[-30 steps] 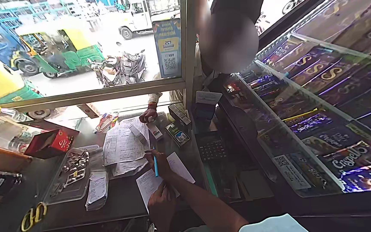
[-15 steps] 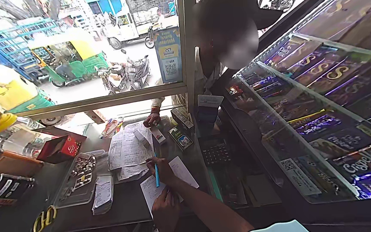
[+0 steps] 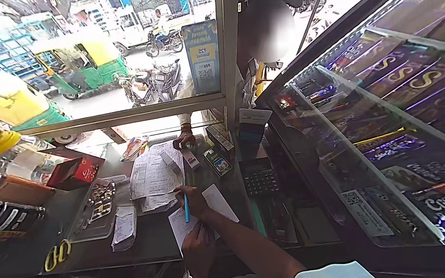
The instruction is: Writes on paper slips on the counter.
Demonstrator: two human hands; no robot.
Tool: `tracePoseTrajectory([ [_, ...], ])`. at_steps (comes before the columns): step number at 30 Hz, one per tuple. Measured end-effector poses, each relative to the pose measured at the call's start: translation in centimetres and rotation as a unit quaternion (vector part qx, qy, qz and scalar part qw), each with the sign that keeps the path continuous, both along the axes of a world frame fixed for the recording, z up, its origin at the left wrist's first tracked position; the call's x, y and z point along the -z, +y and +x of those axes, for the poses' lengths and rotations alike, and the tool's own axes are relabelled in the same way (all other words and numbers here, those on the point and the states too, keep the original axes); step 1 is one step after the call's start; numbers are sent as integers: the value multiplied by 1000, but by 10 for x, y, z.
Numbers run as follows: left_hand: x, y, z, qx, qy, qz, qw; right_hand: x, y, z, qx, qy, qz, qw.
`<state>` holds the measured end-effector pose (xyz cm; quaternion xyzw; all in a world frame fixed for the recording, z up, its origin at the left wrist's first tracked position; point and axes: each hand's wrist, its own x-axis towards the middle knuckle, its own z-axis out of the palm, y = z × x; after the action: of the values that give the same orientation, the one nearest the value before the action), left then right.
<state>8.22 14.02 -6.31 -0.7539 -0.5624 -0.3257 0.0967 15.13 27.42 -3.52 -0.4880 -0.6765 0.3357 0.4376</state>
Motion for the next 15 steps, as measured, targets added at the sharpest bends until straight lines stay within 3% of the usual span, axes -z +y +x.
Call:
tracePoseTrajectory([
  [15,0,0,-1,-3,7,1,1000,0,0,1,-13,-11,-11,1000],
])
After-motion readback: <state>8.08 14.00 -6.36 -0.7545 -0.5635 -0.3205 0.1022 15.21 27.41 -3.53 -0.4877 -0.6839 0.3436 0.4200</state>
